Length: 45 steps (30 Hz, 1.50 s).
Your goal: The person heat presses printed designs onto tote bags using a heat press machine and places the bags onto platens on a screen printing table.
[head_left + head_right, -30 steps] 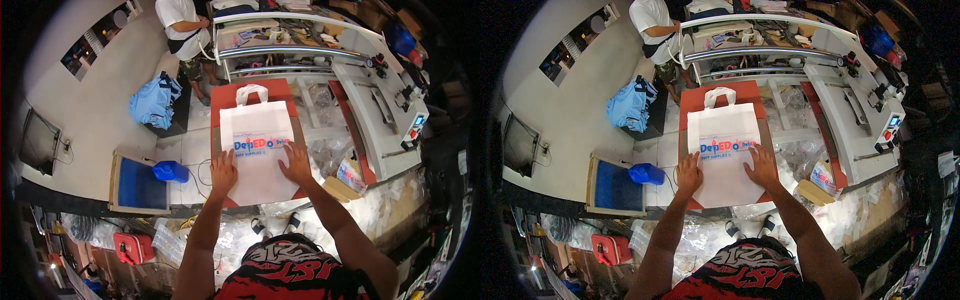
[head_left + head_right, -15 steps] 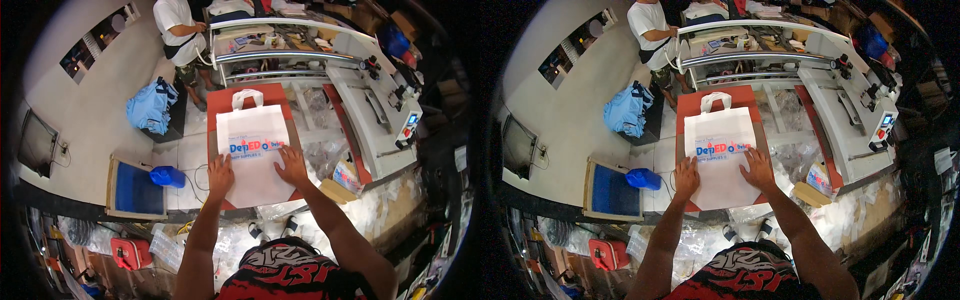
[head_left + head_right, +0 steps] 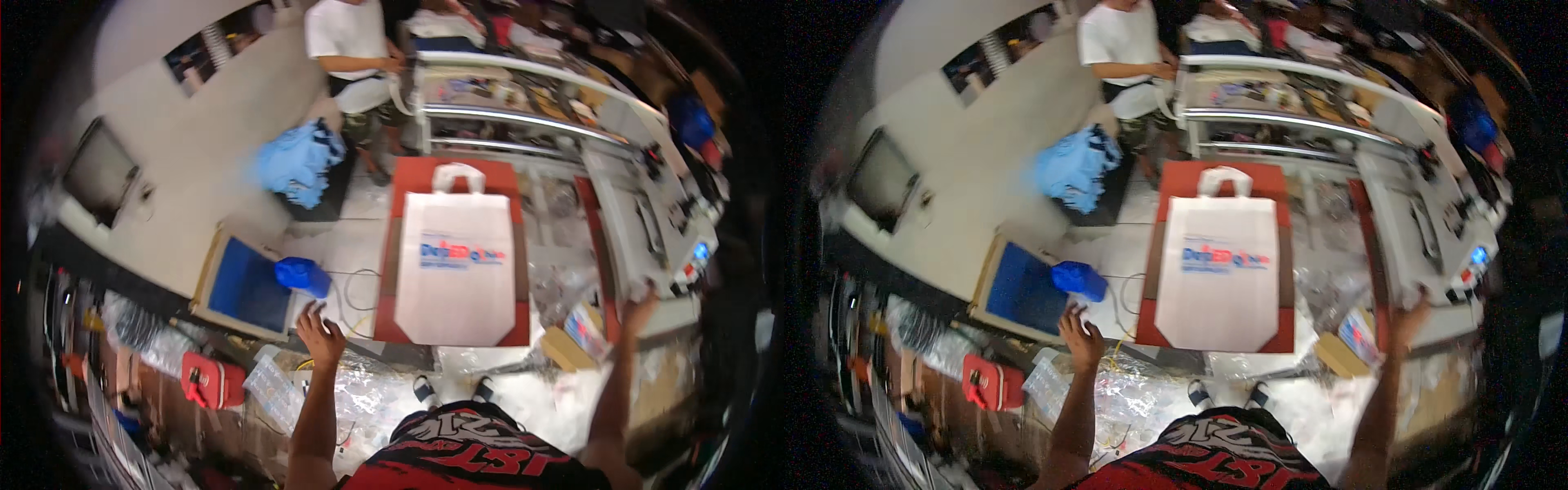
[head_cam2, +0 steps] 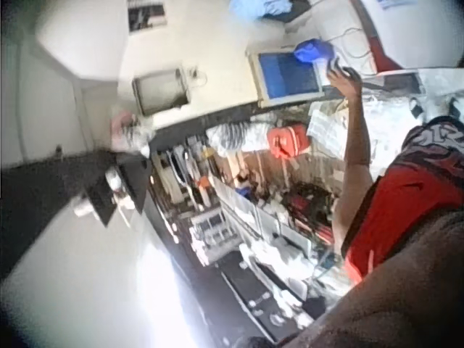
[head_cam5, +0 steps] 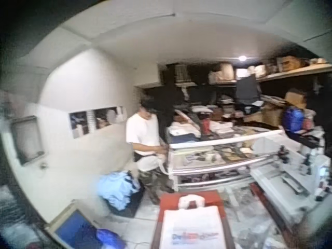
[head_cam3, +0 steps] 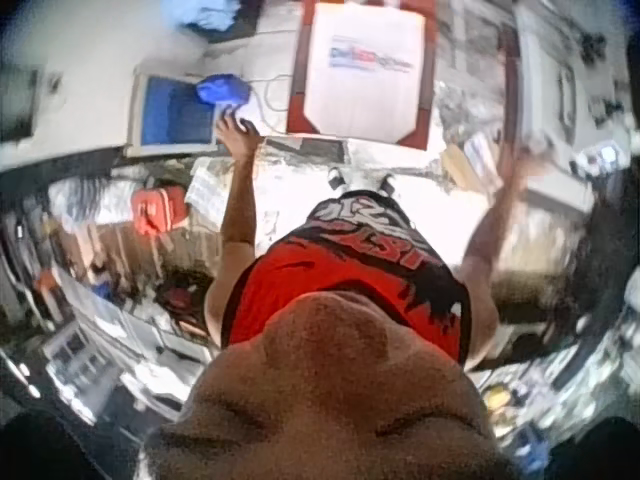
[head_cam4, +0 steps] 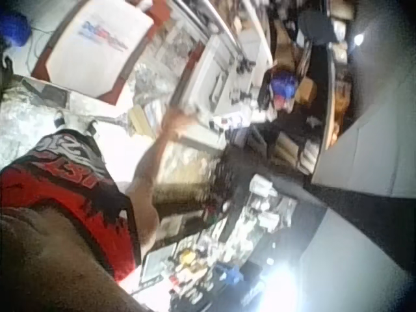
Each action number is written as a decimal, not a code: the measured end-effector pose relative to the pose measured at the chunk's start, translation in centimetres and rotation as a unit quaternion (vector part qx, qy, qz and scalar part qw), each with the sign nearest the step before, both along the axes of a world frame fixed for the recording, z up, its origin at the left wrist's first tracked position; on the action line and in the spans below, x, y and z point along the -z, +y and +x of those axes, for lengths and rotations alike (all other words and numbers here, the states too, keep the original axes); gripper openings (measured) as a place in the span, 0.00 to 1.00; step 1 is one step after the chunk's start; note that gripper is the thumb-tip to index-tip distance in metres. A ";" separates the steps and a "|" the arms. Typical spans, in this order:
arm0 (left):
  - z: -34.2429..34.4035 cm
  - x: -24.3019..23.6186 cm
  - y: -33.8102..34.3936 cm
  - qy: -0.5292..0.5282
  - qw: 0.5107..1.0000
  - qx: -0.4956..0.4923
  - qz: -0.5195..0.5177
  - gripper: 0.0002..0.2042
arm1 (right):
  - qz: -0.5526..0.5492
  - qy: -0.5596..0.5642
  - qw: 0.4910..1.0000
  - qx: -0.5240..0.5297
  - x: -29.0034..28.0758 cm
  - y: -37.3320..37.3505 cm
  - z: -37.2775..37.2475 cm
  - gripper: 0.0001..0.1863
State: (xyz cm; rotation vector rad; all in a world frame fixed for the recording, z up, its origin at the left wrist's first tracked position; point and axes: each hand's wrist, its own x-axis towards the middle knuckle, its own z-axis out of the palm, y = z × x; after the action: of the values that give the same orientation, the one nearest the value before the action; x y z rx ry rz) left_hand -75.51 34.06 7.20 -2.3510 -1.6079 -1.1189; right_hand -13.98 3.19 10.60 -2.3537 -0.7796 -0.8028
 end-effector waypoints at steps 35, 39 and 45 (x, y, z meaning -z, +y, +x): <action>-0.5 25.1 -50.2 0.000 0.828 -0.187 -0.529 0.15 | -0.136 0.066 0.847 -0.510 -6.1 5.7 -10.1 0.15; -2.0 27.7 -56.9 0.021 0.808 -0.173 -0.563 0.12 | -0.142 0.061 0.832 -0.533 -5.9 8.7 -14.9 0.15; -3.4 29.7 -64.1 0.059 0.812 -0.127 -0.566 0.07 | -0.127 0.050 0.833 -0.535 -5.3 13.0 -20.1 0.17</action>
State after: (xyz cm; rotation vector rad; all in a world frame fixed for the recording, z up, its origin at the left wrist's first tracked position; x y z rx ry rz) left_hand -78.92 -30.06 -22.46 -2.4163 -2.9284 0.2056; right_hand -34.09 16.16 15.87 -1.6602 -1.9572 -0.0677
